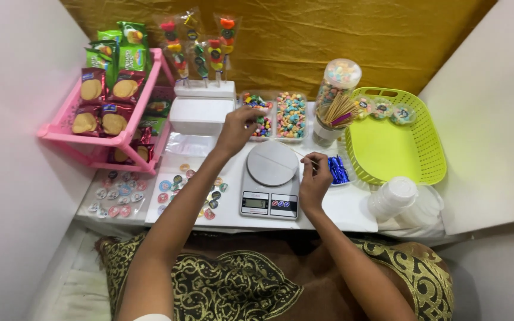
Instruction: Assembling candy sticks by threading small candies onto a stick and then packaging them in plastic sleeves with stickers.
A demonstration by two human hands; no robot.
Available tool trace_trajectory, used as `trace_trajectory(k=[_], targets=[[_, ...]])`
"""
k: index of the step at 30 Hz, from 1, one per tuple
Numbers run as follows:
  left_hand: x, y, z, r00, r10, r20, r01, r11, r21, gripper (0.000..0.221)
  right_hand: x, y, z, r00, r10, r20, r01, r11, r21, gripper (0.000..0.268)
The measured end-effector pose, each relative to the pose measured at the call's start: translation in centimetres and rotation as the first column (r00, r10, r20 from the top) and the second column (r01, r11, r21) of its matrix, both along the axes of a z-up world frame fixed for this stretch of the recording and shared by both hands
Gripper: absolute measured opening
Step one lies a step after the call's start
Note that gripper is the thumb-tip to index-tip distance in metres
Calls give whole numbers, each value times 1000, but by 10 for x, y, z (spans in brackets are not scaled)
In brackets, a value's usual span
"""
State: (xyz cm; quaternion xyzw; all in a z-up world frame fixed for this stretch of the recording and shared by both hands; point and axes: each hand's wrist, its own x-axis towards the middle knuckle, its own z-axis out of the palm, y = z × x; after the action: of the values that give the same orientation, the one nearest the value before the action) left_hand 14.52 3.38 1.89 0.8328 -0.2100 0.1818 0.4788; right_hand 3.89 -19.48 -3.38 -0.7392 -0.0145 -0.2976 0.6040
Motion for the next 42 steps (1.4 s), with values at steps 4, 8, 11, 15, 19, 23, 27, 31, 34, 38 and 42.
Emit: trace_trajectory(k=[4,8,11,15,19,23,27,31,34,38,42], targets=[[-57,-3,7,997,-41,-73,29,987,-158,40,-2,-5,20,998,54,23,-55,998,40,6],[-95,-5,5,982,-82,-167,22,942,-335,36,-8,-10,22,993,120,-12,-119,993,5,9],[-110,-9,9,984,-96,-151,31,921,-387,34,-11,-14,24,989,145,-31,-146,989,-33,9],[-114,-5,-10,986,-105,-128,37,893,-449,33,-11,-17,16,983,178,-55,-181,982,-50,11],[-108,-5,-20,987,-113,-112,47,880,-473,30,-11,-14,10,977,201,-69,-205,978,-50,11],[-112,-5,-22,987,-98,-131,28,889,-458,26,-15,-11,6,972,217,-92,-221,974,-39,11],[-112,-4,-25,988,-97,-123,32,894,-447,25,-15,-8,8,973,215,-80,-220,974,-48,12],[-111,-3,-25,988,-89,-129,24,898,-439,24,-14,-8,8,975,204,-88,-209,977,-43,13],[-112,-4,-25,983,-104,-149,28,897,-442,23,-14,-8,9,976,197,-98,-202,978,-54,14],[-112,-4,-24,984,-113,-136,37,885,-464,23,-13,-10,9,977,201,-69,-205,978,-41,13],[-113,-3,-23,984,-114,-134,39,884,-466,22,-13,-8,10,974,212,-78,-215,976,-26,13]])
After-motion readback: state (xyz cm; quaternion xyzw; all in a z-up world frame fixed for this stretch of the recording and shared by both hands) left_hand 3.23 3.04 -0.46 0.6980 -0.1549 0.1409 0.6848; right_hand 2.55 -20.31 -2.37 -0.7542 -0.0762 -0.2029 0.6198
